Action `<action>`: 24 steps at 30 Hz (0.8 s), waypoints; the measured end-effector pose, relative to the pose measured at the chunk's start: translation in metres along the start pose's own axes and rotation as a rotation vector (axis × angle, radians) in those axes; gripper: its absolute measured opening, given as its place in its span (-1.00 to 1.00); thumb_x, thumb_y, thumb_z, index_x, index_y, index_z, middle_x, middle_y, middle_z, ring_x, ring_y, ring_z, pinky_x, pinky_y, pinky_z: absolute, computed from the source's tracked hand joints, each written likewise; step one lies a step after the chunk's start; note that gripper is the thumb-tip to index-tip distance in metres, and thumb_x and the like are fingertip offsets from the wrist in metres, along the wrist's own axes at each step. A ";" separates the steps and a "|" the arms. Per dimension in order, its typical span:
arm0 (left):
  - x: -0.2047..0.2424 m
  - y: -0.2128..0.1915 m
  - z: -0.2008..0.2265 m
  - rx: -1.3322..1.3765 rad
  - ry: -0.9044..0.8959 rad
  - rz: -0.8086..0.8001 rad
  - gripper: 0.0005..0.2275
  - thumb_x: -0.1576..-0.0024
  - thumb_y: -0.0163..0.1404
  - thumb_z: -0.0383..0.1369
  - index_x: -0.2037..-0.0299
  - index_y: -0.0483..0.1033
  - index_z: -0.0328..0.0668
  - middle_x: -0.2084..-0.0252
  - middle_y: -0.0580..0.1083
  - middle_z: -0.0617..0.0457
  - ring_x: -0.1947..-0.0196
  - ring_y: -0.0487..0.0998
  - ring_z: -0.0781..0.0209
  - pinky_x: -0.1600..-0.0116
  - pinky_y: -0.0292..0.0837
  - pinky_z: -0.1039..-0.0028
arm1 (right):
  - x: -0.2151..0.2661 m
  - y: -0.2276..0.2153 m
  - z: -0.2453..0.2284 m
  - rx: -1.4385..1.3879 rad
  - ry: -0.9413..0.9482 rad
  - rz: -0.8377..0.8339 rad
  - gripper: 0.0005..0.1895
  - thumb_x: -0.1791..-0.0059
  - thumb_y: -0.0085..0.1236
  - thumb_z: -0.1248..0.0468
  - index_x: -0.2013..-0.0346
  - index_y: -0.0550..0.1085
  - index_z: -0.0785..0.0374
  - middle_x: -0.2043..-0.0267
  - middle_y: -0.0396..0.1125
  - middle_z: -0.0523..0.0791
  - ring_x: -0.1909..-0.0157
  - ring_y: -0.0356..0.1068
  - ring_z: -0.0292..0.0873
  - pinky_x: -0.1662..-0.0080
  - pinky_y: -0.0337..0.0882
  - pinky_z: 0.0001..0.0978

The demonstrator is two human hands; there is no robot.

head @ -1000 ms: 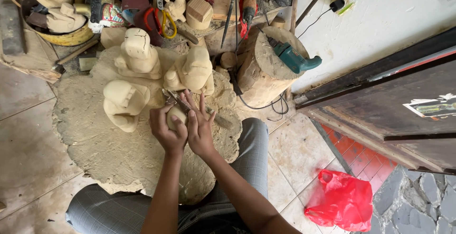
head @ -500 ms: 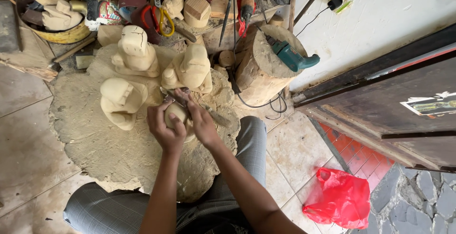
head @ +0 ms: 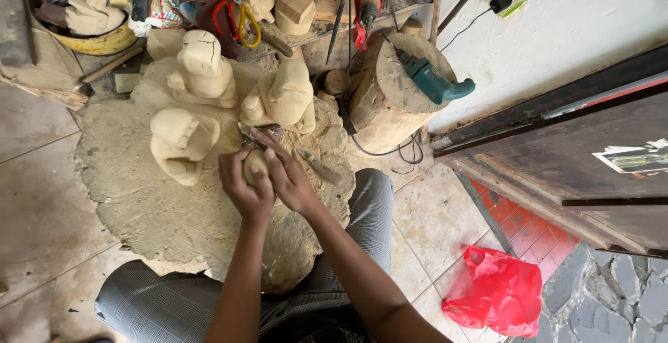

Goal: Sanding a wooden sculpture with sandpaper to smooth the surface

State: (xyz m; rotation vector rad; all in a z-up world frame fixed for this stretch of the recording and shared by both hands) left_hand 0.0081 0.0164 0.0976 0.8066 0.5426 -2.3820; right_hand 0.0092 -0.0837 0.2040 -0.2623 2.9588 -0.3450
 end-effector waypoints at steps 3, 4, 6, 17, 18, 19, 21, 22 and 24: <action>-0.005 0.000 0.008 -0.027 -0.008 -0.002 -0.73 -0.21 -0.18 -0.25 0.11 0.56 -0.18 0.26 0.45 0.07 0.21 0.51 0.00 0.07 0.33 0.23 | -0.006 -0.002 -0.015 0.048 0.007 -0.008 -0.44 -0.21 -0.44 0.05 -0.32 0.31 0.32 -0.34 0.23 0.19 -0.52 -0.07 0.33 -0.31 -0.46 0.66; -0.005 0.002 0.005 -0.024 -0.007 0.001 -0.73 -0.21 -0.18 -0.25 0.11 0.56 -0.18 0.26 0.45 0.07 0.21 0.51 0.00 0.07 0.33 0.23 | -0.001 0.001 -0.011 0.050 0.005 -0.008 -0.44 -0.21 -0.44 0.05 -0.32 0.31 0.32 -0.34 0.23 0.19 -0.52 -0.07 0.33 -0.31 -0.46 0.66; -0.001 0.003 -0.001 -0.021 -0.022 0.054 -0.73 -0.21 -0.16 -0.21 0.13 0.55 -0.16 0.26 0.47 0.04 0.25 0.53 -0.04 0.07 0.35 0.23 | 0.012 0.004 -0.006 -0.003 -0.037 0.086 -0.47 -0.20 -0.51 0.18 -0.39 0.19 0.35 -0.46 0.06 0.17 -0.55 -0.23 0.33 -0.29 -0.48 0.66; 0.002 0.004 -0.007 -0.019 -0.035 0.030 -0.70 -0.24 -0.19 -0.12 0.19 0.48 -0.17 0.28 0.43 0.03 0.32 0.50 -0.05 0.11 0.34 0.22 | 0.008 0.004 -0.009 0.059 -0.014 0.086 -0.55 -0.20 -0.39 0.22 -0.33 0.34 0.18 -0.41 0.22 -0.02 -0.59 -0.24 0.18 -0.29 -0.74 0.49; 0.000 0.003 -0.004 -0.030 -0.036 0.027 -0.70 -0.25 -0.21 -0.13 0.21 0.48 -0.15 0.28 0.43 0.05 0.33 0.50 -0.02 0.12 0.34 0.24 | 0.010 0.002 -0.010 0.092 -0.005 0.079 -0.54 -0.20 -0.39 0.21 -0.35 0.32 0.14 -0.42 0.21 -0.06 -0.60 -0.25 0.14 -0.30 -0.82 0.41; 0.002 0.004 -0.005 -0.032 -0.039 0.027 -0.70 -0.25 -0.21 -0.13 0.21 0.48 -0.15 0.28 0.43 0.05 0.33 0.50 -0.02 0.12 0.34 0.24 | 0.016 0.003 -0.008 0.092 -0.003 0.075 -0.54 -0.20 -0.39 0.21 -0.35 0.32 0.14 -0.42 0.21 -0.06 -0.60 -0.25 0.14 -0.30 -0.82 0.41; 0.003 0.007 -0.008 -0.049 -0.048 0.037 -0.77 -0.19 -0.17 -0.21 0.23 0.48 -0.16 0.27 0.45 0.05 0.30 0.52 -0.04 0.09 0.34 0.24 | 0.029 0.001 -0.005 0.311 -0.016 0.150 -0.55 -0.18 -0.39 0.24 -0.30 0.36 0.12 -0.40 0.23 -0.07 -0.59 -0.23 0.08 -0.37 -0.89 0.08; 0.006 0.005 -0.007 -0.048 -0.047 0.037 -0.77 -0.19 -0.17 -0.21 0.23 0.48 -0.16 0.27 0.45 0.05 0.30 0.52 -0.04 0.09 0.34 0.24 | 0.036 0.001 -0.005 0.312 -0.016 0.151 -0.55 -0.18 -0.39 0.24 -0.30 0.36 0.12 -0.40 0.23 -0.07 -0.59 -0.23 0.08 -0.37 -0.89 0.08; 0.004 0.006 -0.006 -0.045 -0.014 0.041 -0.76 -0.22 -0.20 -0.20 0.24 0.44 -0.18 0.29 0.42 0.02 0.32 0.50 -0.09 0.12 0.33 0.22 | 0.045 -0.001 -0.004 0.449 -0.020 0.155 -0.51 -0.18 -0.43 0.23 -0.37 0.31 0.06 -0.44 0.19 -0.14 -0.58 -0.26 0.04 -0.34 -0.79 0.24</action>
Point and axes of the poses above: each hand's wrist, its own x-axis away from the middle knuckle, its own y-axis out of the palm, z = x × y, the point moved 3 cm from there along -x, towards the middle knuckle
